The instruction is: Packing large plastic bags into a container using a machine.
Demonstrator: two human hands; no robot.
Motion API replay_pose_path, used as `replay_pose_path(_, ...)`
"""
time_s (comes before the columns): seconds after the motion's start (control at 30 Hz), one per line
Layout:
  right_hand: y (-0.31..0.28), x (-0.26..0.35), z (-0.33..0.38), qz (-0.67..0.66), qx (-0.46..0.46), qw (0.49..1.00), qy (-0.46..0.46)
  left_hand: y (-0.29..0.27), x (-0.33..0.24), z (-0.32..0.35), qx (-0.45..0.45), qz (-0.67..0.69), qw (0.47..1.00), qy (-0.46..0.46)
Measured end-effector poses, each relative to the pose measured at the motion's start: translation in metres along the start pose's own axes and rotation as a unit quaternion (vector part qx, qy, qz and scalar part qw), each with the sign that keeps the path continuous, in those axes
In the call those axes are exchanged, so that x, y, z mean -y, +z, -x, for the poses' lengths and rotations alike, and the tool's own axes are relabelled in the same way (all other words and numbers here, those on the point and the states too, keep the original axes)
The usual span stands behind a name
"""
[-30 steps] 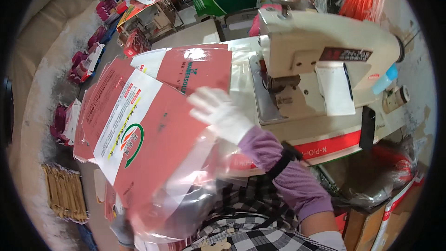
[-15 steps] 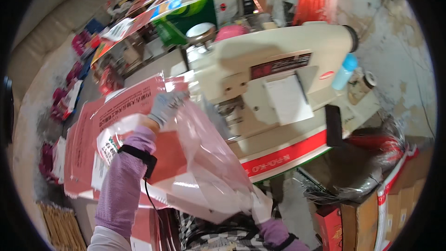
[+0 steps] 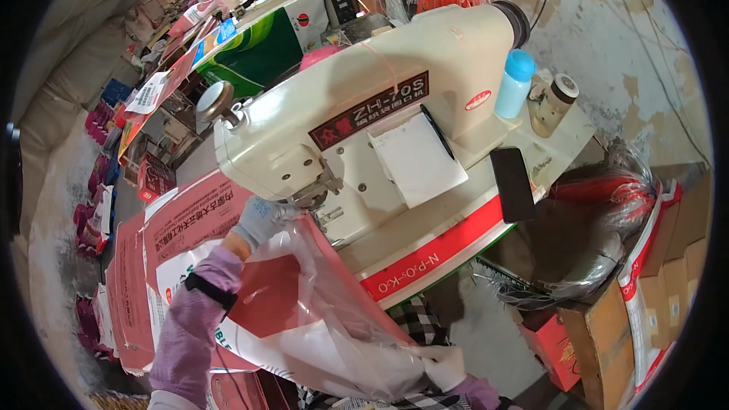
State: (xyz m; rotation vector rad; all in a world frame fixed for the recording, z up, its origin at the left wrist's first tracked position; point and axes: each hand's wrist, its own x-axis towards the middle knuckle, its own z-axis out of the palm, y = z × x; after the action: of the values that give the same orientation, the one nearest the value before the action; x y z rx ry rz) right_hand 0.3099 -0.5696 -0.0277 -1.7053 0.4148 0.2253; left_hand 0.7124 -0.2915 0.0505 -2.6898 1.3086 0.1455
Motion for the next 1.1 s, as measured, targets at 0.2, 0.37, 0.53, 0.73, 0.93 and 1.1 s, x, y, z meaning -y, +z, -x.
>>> replay_pose_path(0.2, 0.025, 0.064, -0.06, 0.095, 0.022, 0.988, -0.116, -0.073, -0.108, -0.017, 0.103, -0.144, 0.97, -0.165)
replay_pose_path(0.37, 0.091, 0.101, -0.141, 0.12, -0.043, 0.959, -0.255, -0.038, -0.052, 0.12, -0.071, -0.107, 0.992, -0.011)
replay_pose_path(0.53, 0.119, 0.096, -0.223, -0.053, -0.113, 0.925, -0.358, -0.074, 0.013, 0.182, 0.116, -0.15, 0.982, -0.018)
replay_pose_path(0.73, 0.272, 0.015, -0.113, -0.479, 0.306, 0.81, -0.143, -0.074, -0.176, 0.201, 0.294, 0.683, 0.651, -0.151)
replay_pose_path(0.93, 0.113, 0.118, -0.107, -0.535, 0.24, 0.808, 0.057, -0.103, -0.205, 0.196, 0.109, 0.691, 0.698, -0.153)
replay_pose_path(1.1, 0.111, 0.097, -0.076, -0.265, 0.195, 0.93, -0.163, -0.125, -0.21, 0.137, -0.084, 0.211, 0.959, 0.166)
